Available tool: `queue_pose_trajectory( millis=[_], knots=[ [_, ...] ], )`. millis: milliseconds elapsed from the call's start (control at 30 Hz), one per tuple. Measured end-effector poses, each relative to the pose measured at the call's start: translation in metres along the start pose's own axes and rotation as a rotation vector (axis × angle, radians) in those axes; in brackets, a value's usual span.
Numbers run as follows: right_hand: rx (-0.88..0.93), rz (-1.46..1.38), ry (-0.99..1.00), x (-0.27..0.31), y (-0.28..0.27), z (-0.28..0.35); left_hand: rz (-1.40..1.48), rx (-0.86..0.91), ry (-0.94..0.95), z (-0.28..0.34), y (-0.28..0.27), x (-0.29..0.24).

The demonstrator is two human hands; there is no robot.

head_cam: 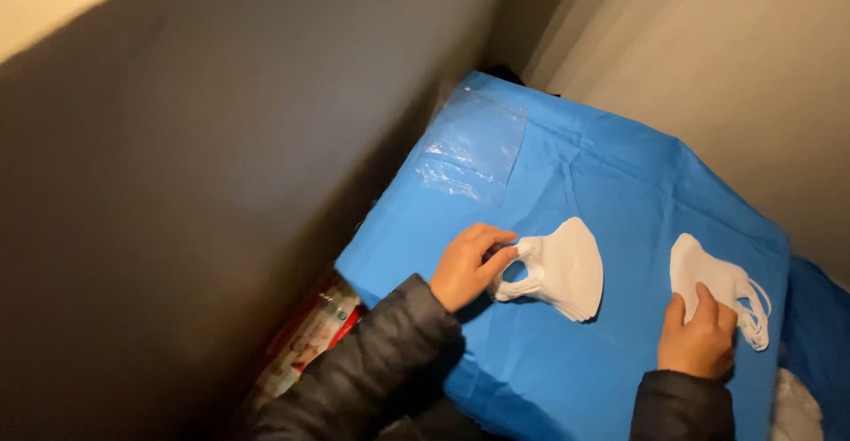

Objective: Stacking white face masks and putting them into a clear plastic bag.

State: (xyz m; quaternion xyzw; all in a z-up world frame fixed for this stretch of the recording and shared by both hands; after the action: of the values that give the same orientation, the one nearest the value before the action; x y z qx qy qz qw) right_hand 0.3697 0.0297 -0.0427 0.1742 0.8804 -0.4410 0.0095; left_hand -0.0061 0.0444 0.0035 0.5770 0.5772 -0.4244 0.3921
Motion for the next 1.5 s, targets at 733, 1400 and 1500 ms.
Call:
queue_pose_trajectory(
  millis=[733,1400,1500],
  knots=[
    [0.174,-0.354,-0.015,-0.025,-0.025,-0.03,-0.059,0.125,-0.106,-0.006,0.013,-0.015],
    [0.326,-0.53,0.014,-0.019,-0.021,-0.046,-0.088,0.153,-0.228,-0.008,0.019,-0.013],
    [0.374,-0.53,-0.001,-0.02,-0.015,-0.046,-0.1,0.152,-0.226,-0.008,0.018,-0.011]
  ],
)
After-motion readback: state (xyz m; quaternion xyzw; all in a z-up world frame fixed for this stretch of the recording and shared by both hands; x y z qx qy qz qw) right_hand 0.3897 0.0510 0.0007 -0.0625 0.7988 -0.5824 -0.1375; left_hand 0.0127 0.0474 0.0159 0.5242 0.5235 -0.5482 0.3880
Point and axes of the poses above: each hand's wrist, its own z-axis away from the middle knuckle, its own y-axis out of the palm, x = y × z, the point moved 5 cm from there along -z, towards the middle knuckle, and after that the axes turned 13 degrees about z, right-handed, at the moved point
